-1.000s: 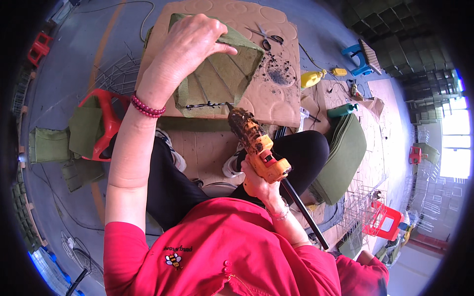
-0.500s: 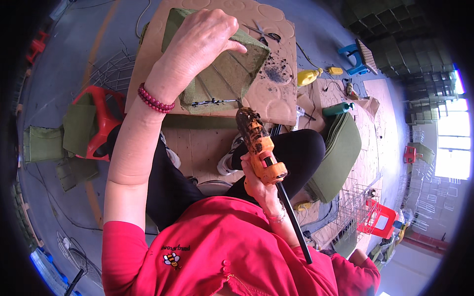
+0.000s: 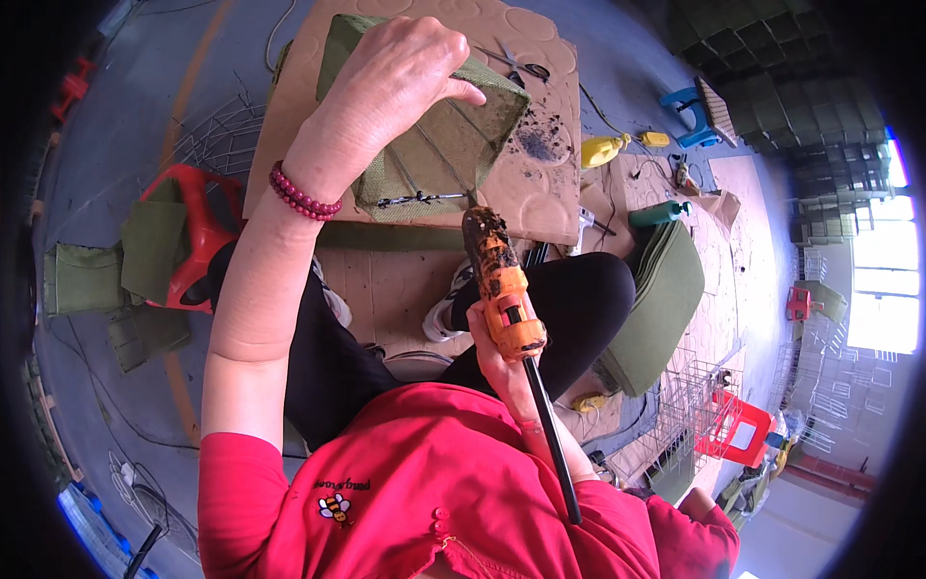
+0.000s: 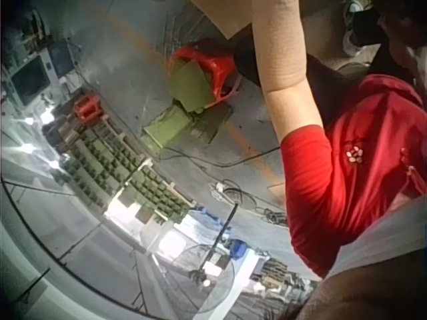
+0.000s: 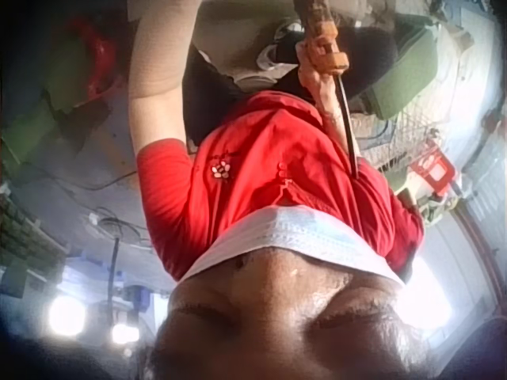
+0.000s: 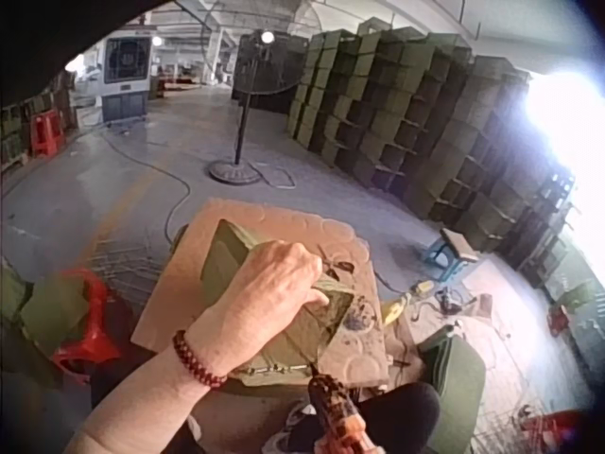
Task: Apply hot glue and assemble green fabric panels onto a wire lamp shade frame.
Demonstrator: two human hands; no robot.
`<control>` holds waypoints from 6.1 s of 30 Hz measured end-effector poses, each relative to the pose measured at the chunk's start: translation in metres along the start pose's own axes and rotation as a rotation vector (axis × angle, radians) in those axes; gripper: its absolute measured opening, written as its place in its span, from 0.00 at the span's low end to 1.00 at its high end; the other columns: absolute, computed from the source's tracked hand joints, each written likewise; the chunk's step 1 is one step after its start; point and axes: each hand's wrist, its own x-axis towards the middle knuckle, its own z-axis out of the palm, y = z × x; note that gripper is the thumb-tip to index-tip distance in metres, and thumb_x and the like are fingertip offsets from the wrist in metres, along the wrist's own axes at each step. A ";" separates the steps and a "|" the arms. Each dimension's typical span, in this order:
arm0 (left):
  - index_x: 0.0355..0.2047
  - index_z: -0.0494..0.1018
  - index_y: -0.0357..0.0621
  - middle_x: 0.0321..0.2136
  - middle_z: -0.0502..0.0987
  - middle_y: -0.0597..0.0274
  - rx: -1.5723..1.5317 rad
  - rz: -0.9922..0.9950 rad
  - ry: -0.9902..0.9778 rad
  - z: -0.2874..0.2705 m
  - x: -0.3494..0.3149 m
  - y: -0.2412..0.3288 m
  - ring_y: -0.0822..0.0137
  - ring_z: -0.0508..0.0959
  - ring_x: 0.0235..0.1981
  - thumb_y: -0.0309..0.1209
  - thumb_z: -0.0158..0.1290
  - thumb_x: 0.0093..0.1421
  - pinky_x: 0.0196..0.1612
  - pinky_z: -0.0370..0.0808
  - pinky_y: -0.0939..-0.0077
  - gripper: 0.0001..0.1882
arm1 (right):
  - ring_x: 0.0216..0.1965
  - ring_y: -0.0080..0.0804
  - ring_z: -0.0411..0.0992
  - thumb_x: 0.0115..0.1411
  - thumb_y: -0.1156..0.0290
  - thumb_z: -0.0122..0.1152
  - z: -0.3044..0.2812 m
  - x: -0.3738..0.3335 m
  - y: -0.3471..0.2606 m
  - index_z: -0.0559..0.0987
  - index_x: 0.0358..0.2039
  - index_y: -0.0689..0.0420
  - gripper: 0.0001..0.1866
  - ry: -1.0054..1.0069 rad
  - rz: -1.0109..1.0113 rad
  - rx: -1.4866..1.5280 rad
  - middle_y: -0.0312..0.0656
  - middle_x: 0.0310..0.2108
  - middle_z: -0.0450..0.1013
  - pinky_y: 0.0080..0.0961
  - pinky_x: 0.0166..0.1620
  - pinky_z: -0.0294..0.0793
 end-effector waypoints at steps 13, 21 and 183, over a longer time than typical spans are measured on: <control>0.26 0.69 0.46 0.22 0.70 0.62 -0.025 0.063 0.096 0.006 -0.007 -0.019 0.62 0.76 0.28 0.49 0.66 0.47 0.36 0.78 0.67 0.23 | 0.44 0.22 0.69 0.64 0.80 0.55 -0.006 -0.001 0.024 0.74 0.40 0.59 0.05 -0.144 -0.361 -0.027 0.34 0.38 0.71 0.23 0.51 0.68; 0.22 0.70 0.44 0.19 0.72 0.60 0.030 -0.020 -0.044 -0.004 -0.001 -0.016 0.61 0.78 0.26 0.49 0.66 0.47 0.33 0.78 0.67 0.23 | 0.42 0.24 0.70 0.64 0.81 0.55 -0.005 -0.002 0.003 0.73 0.40 0.60 0.06 -0.174 -0.188 0.108 0.37 0.37 0.71 0.24 0.50 0.69; 0.40 0.74 0.38 0.36 0.72 0.58 -0.019 0.094 0.038 0.011 -0.004 0.016 0.63 0.70 0.43 0.41 0.59 0.55 0.51 0.69 0.67 0.19 | 0.31 0.20 0.75 0.54 0.73 0.71 -0.012 0.014 0.023 0.76 0.41 0.60 0.15 0.077 -0.449 -0.179 0.37 0.31 0.77 0.19 0.36 0.74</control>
